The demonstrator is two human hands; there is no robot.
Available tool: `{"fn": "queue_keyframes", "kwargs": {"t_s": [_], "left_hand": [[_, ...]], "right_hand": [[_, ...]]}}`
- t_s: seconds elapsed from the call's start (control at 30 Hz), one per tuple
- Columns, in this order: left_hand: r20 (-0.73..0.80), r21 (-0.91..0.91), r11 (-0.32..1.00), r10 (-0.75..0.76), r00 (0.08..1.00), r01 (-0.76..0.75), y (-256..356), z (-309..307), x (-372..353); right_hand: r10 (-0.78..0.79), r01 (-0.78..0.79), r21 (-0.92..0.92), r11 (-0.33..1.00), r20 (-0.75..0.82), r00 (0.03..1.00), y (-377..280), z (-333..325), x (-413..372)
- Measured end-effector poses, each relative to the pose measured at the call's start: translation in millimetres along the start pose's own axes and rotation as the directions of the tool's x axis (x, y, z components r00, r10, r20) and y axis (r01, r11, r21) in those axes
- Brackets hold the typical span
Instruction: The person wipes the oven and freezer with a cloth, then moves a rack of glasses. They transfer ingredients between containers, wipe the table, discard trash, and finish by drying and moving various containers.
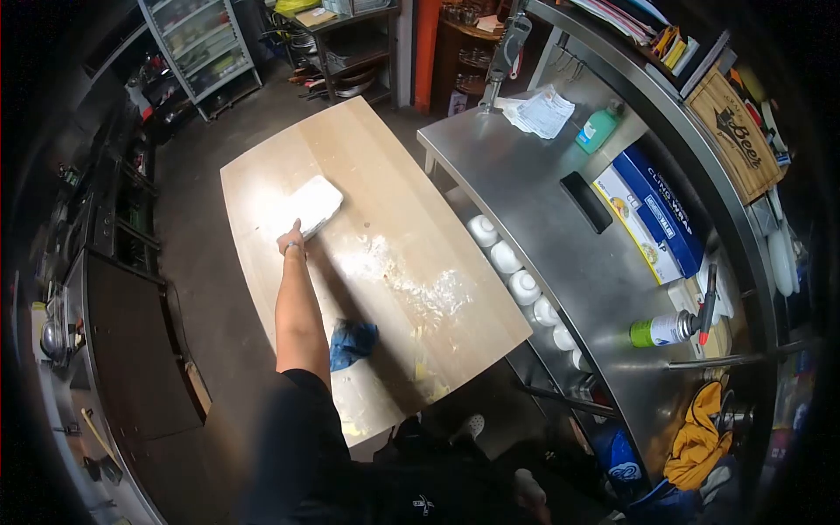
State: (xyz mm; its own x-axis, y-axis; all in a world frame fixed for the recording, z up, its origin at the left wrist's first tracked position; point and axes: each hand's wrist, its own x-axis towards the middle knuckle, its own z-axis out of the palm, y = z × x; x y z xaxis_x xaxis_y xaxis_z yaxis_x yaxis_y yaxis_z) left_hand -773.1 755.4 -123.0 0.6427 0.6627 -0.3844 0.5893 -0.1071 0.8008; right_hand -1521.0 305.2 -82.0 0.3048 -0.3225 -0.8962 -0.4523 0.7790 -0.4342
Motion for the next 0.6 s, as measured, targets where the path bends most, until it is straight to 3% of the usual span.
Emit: {"fn": "queue_keyframes", "kwargs": {"t_s": [0.1, 0.17, 0.2, 0.27, 0.3, 0.37, 0.4, 0.43, 0.47, 0.5, 0.57, 0.6], "left_hand": [[-0.049, -0.101, 0.995, 0.02, 0.999, -0.025, -9.0, 4.6, 19.7], [0.187, -0.584, 0.811, 0.12, 0.975, 0.012, 0.9, -2.4, -1.9], [0.184, -0.583, 0.812, 0.118, 0.976, 0.012, 6.3, -9.5, -13.2], [0.333, -0.708, 0.688, 0.129, 0.934, 0.157, 12.3, -22.1, -35.0], [0.329, -0.711, 0.686, 0.13, 0.935, 0.154, 6.9, -25.5, -37.3], [0.575, -0.72, 0.635, 0.32, 0.753, 0.28, -9.2, -35.0, -45.7], [0.619, -0.715, 0.602, 0.309, 0.722, 0.355, -21.9, -33.7, -51.0], [0.61, -0.689, 0.649, 0.279, 0.742, 0.322, -10.1, -49.0, -92.6], [0.603, -0.716, 0.649, 0.391, 0.696, 0.256, -18.1, -48.5, -111.1], [0.645, -0.696, 0.663, 0.406, 0.648, 0.277, -22.6, -52.7, -134.9], [0.651, -0.715, 0.632, 0.447, 0.613, 0.299, -18.3, -59.3, -208.4], [0.651, -0.7, 0.671, 0.458, 0.606, 0.244, -15.5, -62.5, -247.6]], "right_hand": [[0.011, -0.011, -0.002, 1.0, -0.007, 1.0, -3.8, 8.3, -4.9], [0.01, -0.01, 0.002, 1.0, -0.004, 1.0, -6.7, 10.4, -8.5], [0.002, -0.002, -0.002, 1.0, 0.003, 1.0, -10.1, 12.0, -10.3], [-0.01, 0.01, 0.005, 1.0, 0.017, 1.0, -17.7, 14.5, -12.6], [-0.026, 0.026, 0.008, 1.0, 0.035, 0.999, -23.8, 17.1, -14.8], [-0.096, 0.095, 0.013, 0.995, 0.109, 0.989, -44.3, 25.7, -20.0], [-0.153, 0.153, 0.015, 0.988, 0.163, 0.975, -61.1, 41.7, -23.5], [-0.215, 0.215, 0.026, 0.976, 0.224, 0.95, -78.1, 57.2, -26.8], [-0.273, 0.289, -0.037, 0.956, 0.235, 0.933, -108.9, 102.0, -47.2], [-0.412, 0.453, -0.072, 0.889, 0.311, 0.857, -132.6, 137.6, -53.2], [-0.522, 0.575, -0.338, 0.745, 0.241, 0.818, -164.1, 179.1, -31.7], [-0.555, 0.66, -0.444, 0.606, 0.359, 0.751, -190.2, 240.6, -62.3]]}}
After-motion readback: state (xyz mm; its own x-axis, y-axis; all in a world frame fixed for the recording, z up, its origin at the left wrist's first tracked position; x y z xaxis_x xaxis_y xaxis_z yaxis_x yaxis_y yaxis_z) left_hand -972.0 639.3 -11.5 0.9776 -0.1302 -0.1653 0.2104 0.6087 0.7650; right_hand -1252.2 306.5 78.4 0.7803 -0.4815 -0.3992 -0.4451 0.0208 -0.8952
